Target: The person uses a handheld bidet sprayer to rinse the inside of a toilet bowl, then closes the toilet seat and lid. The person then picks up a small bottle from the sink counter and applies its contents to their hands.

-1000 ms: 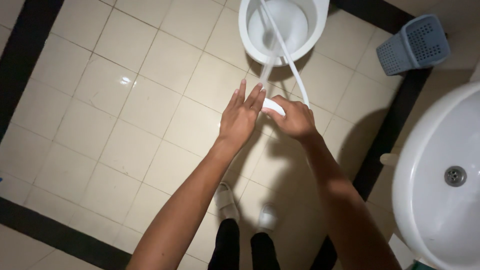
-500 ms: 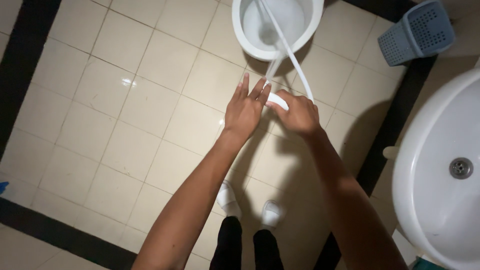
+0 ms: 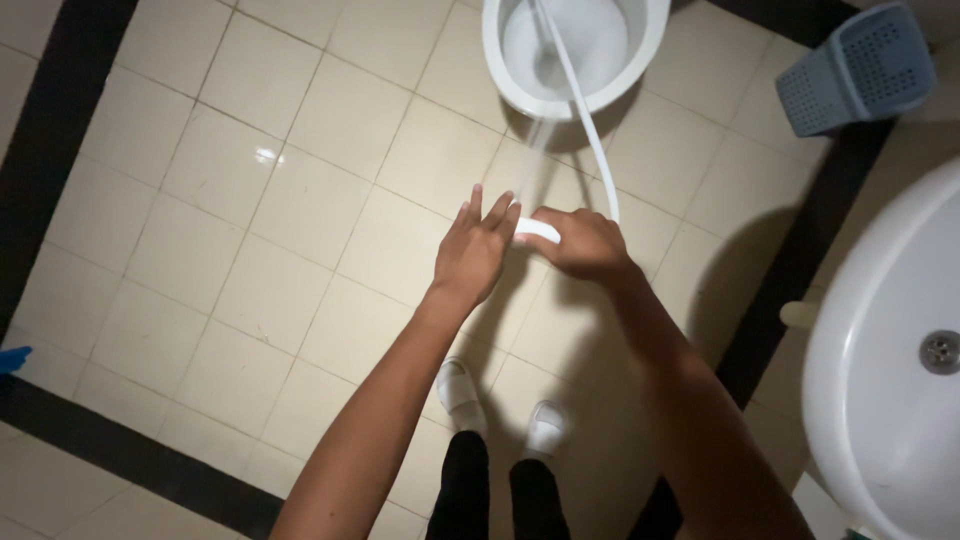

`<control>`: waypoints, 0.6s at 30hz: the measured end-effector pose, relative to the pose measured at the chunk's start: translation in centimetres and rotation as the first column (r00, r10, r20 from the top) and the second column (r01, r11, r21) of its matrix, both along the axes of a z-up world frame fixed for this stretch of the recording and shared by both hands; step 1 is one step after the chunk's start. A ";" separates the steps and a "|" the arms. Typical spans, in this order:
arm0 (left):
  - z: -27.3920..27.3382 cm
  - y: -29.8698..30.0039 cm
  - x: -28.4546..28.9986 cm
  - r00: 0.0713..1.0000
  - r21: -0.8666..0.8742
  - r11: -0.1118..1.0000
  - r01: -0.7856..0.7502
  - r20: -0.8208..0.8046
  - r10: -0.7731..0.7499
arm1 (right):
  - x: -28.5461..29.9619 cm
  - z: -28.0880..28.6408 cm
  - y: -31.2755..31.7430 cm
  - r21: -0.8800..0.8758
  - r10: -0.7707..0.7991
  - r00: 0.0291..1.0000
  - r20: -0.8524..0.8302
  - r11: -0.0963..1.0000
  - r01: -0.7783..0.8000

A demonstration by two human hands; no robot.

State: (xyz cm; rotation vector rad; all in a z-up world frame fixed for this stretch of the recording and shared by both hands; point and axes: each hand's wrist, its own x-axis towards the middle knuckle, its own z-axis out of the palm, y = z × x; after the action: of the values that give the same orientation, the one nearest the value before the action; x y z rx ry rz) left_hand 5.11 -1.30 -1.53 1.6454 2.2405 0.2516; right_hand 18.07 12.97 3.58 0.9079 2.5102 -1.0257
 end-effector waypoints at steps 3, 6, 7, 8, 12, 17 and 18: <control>0.5 -2.0 -0.3 0.997 0.044 0.998 -0.052 0.055 0.049 | -0.8 -0.2 -1.1 -0.071 0.022 1.000 0.000 0.997 -0.022; 1.4 -3.2 -0.6 0.994 0.084 0.993 -0.084 0.077 0.078 | -1.5 -0.1 -1.7 -0.098 0.045 0.999 -0.009 0.994 -0.046; 1.5 -3.6 -0.8 0.994 0.083 0.993 -0.089 0.075 0.083 | -1.8 0.0 -1.8 -0.099 0.050 0.999 -0.011 0.994 -0.051; 1.5 -4.0 -0.9 0.991 0.109 0.988 -0.111 0.082 0.103 | -2.1 0.1 -2.0 -0.111 0.056 0.997 -0.050 0.992 -0.061; 2.4 -4.9 -1.4 0.990 0.174 0.975 -0.135 0.070 0.125 | -2.7 0.4 -2.3 -0.111 0.084 0.988 -0.128 0.989 -0.098; 3.5 -4.7 -1.6 0.985 0.197 0.967 -0.160 0.097 0.143 | -3.0 1.2 -2.2 -0.064 0.102 0.985 -0.142 0.992 -0.111; 3.8 -4.5 -1.5 0.985 0.204 0.966 -0.158 0.094 0.142 | -3.0 1.3 -2.2 -0.045 0.100 0.984 -0.145 0.993 -0.108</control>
State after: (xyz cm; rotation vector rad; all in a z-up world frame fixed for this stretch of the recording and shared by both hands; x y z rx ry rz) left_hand 3.59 -5.82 2.22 1.5356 2.3486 0.6011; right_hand 15.09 10.78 4.93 0.7033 2.6010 -1.1546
